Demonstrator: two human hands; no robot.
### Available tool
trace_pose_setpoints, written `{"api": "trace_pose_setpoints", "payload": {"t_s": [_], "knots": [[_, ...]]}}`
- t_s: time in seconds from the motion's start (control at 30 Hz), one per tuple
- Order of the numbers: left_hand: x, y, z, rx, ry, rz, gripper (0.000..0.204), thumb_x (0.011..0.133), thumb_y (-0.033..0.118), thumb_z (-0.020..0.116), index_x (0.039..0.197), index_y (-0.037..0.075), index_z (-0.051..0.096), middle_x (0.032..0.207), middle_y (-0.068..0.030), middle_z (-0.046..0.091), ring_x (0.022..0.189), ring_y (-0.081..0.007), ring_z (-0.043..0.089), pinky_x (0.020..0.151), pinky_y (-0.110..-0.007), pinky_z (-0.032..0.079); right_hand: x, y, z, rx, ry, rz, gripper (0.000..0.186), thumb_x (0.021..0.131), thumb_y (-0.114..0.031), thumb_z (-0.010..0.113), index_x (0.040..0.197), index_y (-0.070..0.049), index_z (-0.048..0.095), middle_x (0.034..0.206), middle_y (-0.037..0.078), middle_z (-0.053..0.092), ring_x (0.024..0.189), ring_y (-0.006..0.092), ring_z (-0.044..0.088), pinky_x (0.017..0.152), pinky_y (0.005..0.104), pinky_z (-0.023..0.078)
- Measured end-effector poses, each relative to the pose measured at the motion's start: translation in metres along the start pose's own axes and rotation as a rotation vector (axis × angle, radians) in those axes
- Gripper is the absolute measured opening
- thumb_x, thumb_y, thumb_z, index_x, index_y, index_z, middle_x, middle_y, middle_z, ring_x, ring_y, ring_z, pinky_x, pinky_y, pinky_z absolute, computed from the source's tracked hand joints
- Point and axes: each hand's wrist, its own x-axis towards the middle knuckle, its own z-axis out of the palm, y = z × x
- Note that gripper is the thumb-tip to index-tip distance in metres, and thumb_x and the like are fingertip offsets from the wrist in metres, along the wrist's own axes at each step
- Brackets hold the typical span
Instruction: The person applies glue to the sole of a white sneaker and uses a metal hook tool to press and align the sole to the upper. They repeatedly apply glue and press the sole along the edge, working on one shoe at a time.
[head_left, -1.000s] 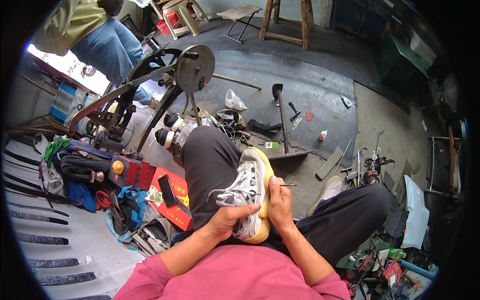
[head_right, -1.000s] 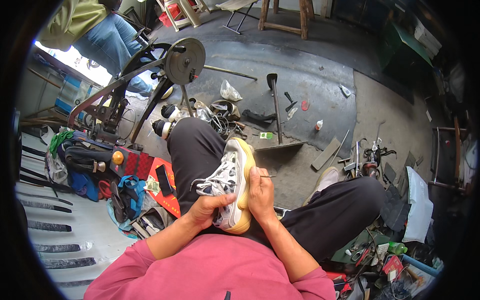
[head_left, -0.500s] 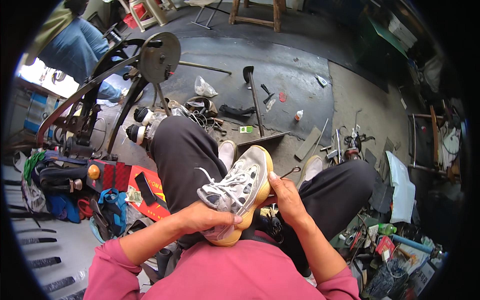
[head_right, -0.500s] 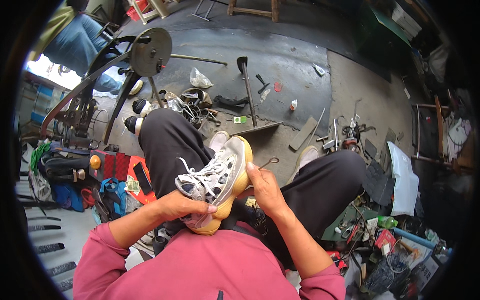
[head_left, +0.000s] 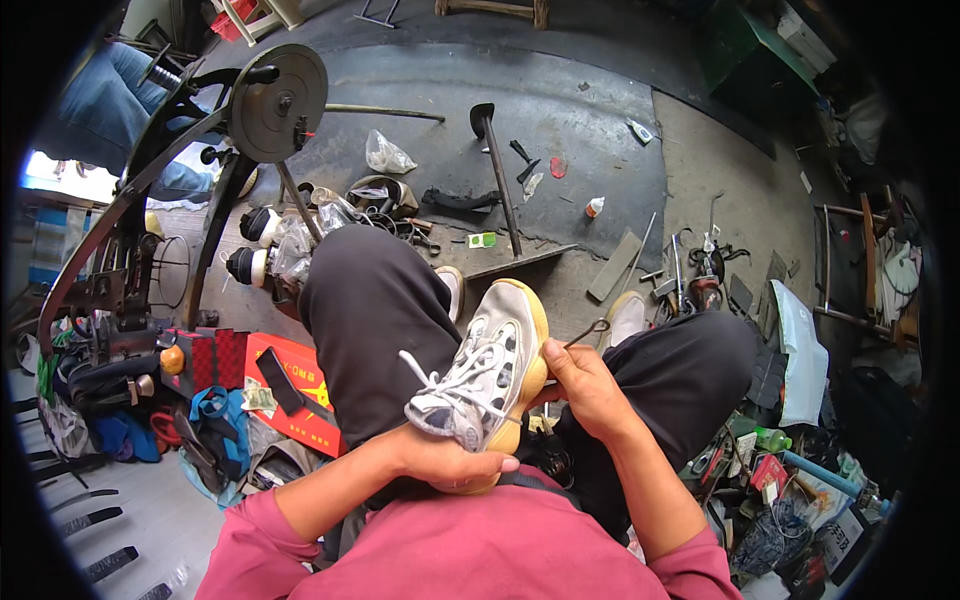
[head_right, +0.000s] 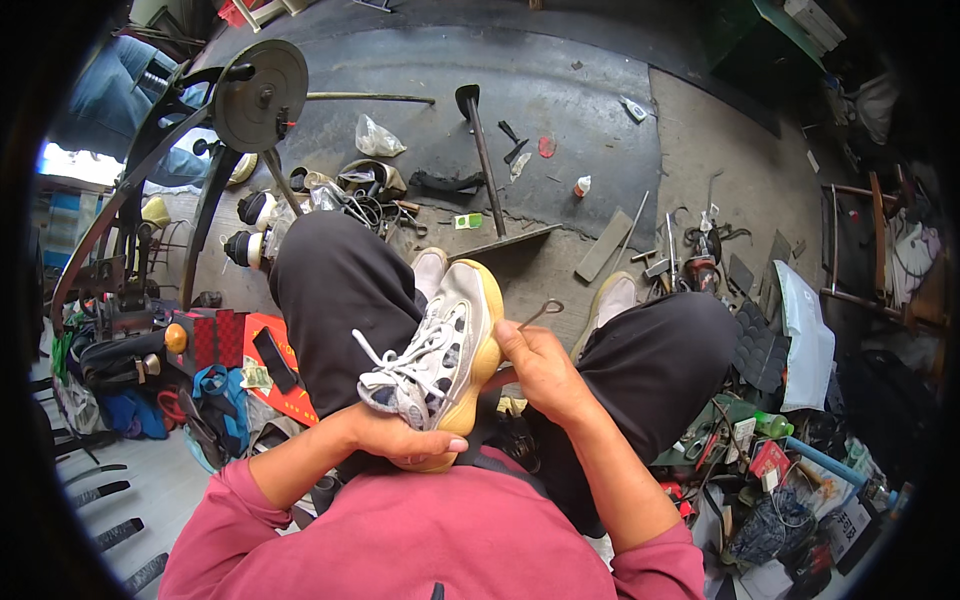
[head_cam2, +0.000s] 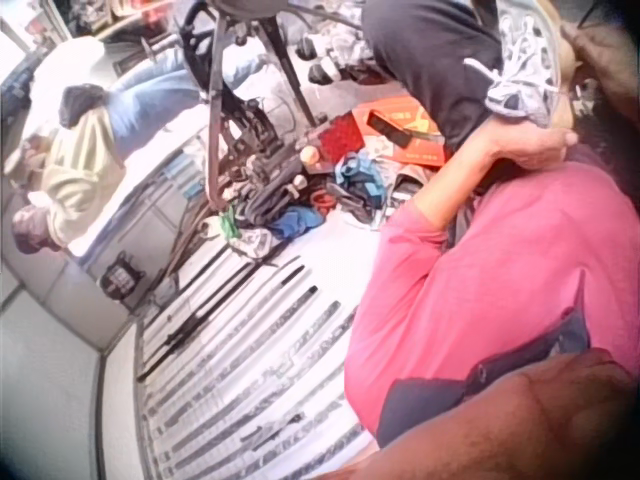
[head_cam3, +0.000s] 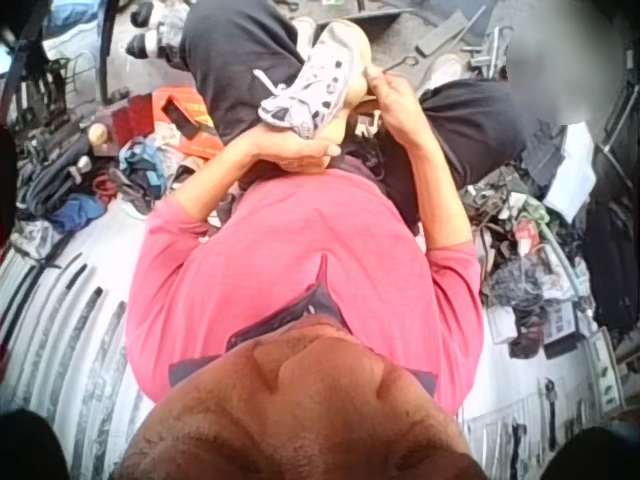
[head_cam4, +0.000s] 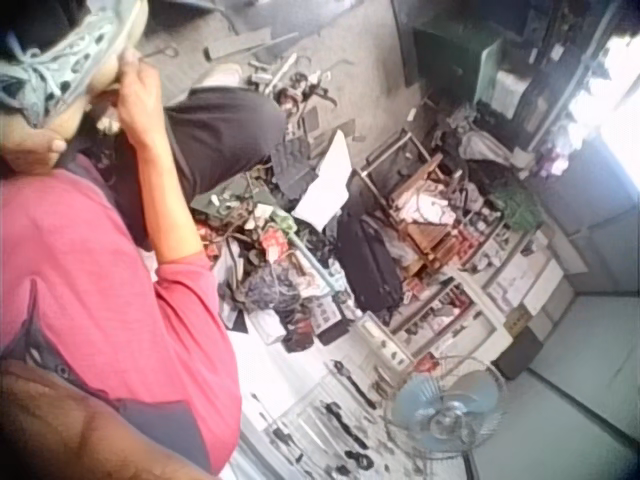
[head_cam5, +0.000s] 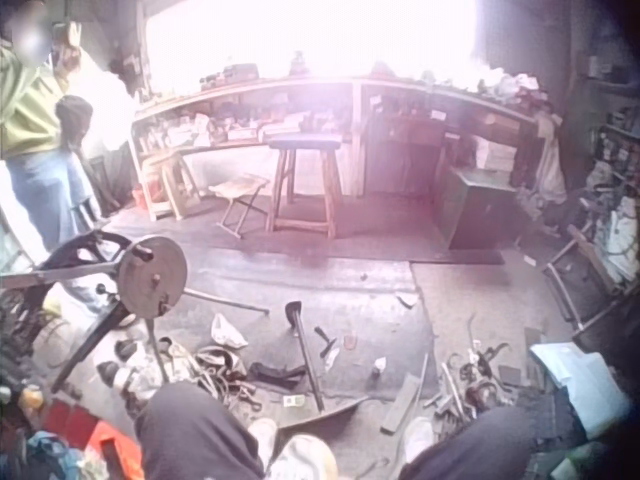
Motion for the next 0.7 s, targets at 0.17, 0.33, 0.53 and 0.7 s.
{"api": "trace_pose_setpoints", "payload": {"t_s": [0.17, 0.33, 0.53, 0.7], "knots": [[0.003, 0.007, -0.015, -0.320, 0.166, 0.121, 0.032, 0.095, 0.027, 0.080, 0.115, 0.004, 0.070, 0.092, -0.0012, 0.070, 0.081, -0.0113, 0.063, 0.073, -0.029, 0.054, -0.001, 0.000, 0.000, 0.016, -0.056, -0.001, 0.059, 0.113, -0.047, 0.045, 0.121, 0.007, 0.067, 0.112, 0.013, 0.074, 0.100, 0.0232, 0.074, 0.087, 0.0373, 0.062], [-0.027, 0.013, -0.046, -0.162, -0.096, -0.045, 0.036, 0.094, 0.028, 0.079, 0.116, 0.002, 0.069, 0.093, -0.0035, 0.070, 0.083, -0.0124, 0.063, 0.075, -0.029, 0.053, -0.021, 0.006, 0.007, 0.057, -0.179, 0.075, 0.054, 0.110, -0.043, 0.054, 0.131, 0.006, 0.064, 0.114, 0.010, 0.070, 0.101, 0.0197, 0.071, 0.093, 0.0389, 0.061], [-0.026, 0.009, -0.039, -0.084, -0.140, -0.118, 0.055, 0.092, 0.030, 0.082, 0.133, 0.000, 0.063, 0.120, -0.0096, 0.069, 0.109, -0.0208, 0.061, 0.100, -0.034, 0.049, -0.033, 0.008, 0.013, -0.007, -0.140, 0.126, 0.041, 0.112, -0.032, 0.053, 0.130, 0.003, 0.064, 0.106, 0.007, 0.071, 0.088, 0.0151, 0.065, 0.085, 0.0319, 0.055], [-0.014, 0.001, -0.042, -0.128, -0.143, -0.054, 0.058, 0.094, 0.034, 0.081, 0.137, 0.000, 0.061, 0.123, -0.0102, 0.068, 0.112, -0.0216, 0.061, 0.104, -0.034, 0.048, -0.023, 0.001, 0.003, -0.192, -0.112, 0.137, 0.034, 0.110, -0.022, 0.052, 0.128, 0.005, 0.064, 0.104, 0.010, 0.071, 0.085, 0.0147, 0.064, 0.082, 0.0312, 0.055]]}}
